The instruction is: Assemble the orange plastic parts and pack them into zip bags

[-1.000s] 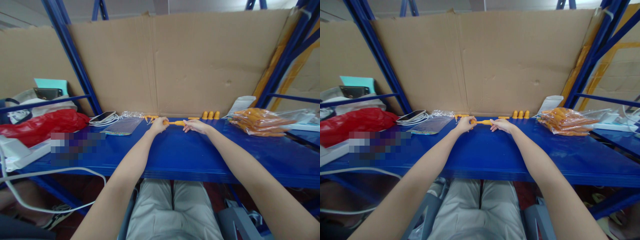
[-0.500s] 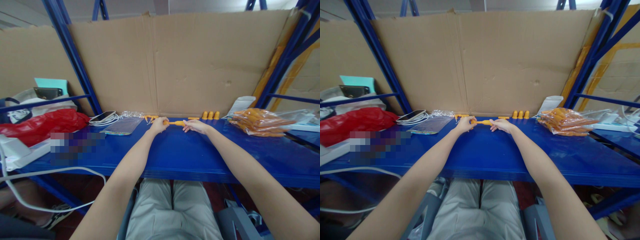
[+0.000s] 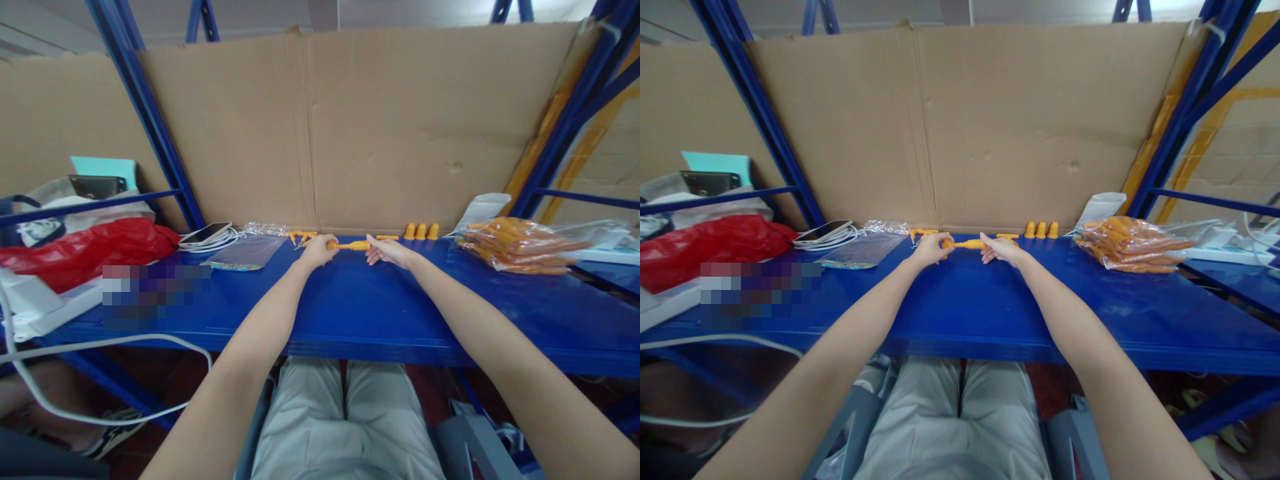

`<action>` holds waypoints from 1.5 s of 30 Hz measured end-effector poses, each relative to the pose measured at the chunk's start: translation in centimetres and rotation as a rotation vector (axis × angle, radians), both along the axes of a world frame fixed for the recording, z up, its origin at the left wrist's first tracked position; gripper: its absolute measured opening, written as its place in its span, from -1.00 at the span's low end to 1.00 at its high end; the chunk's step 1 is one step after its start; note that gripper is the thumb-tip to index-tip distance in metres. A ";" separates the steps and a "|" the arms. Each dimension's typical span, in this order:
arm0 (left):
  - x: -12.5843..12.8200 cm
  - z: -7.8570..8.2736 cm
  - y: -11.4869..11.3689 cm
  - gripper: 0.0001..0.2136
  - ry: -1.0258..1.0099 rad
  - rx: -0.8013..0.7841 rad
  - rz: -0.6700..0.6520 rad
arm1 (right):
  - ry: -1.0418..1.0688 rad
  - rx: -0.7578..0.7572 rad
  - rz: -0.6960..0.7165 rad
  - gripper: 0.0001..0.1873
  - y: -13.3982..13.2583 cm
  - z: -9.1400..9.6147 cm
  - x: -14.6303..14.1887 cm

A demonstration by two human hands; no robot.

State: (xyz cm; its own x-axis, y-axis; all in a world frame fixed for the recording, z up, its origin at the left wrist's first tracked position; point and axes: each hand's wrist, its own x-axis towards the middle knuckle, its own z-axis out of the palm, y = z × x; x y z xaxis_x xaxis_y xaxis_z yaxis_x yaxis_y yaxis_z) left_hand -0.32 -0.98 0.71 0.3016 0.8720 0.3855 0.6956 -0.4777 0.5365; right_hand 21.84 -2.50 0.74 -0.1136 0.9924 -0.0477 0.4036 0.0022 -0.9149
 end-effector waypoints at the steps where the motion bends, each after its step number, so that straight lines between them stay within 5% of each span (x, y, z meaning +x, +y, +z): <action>1: 0.0 0.0 0.0 -0.84 -0.003 -0.002 0.001 | 0.000 -0.003 -0.004 -0.35 0.1 0.0 0.0; 5: 0.0 0.0 0.1 -0.83 0.001 0.005 0.001 | 0.046 -0.004 0.033 -0.38 0.3 -0.4 0.4; 12: -0.1 0.0 0.2 -0.84 0.022 0.027 -0.013 | 0.119 0.099 0.212 -0.73 0.6 -1.4 1.2; 36: -0.2 0.0 0.6 -0.83 0.002 0.099 -0.025 | 0.105 0.084 0.092 -0.49 0.1 -0.7 0.6; 45: -0.4 0.2 0.4 -0.83 0.057 0.074 0.001 | 0.110 0.143 0.103 -0.84 -0.1 -1.0 0.8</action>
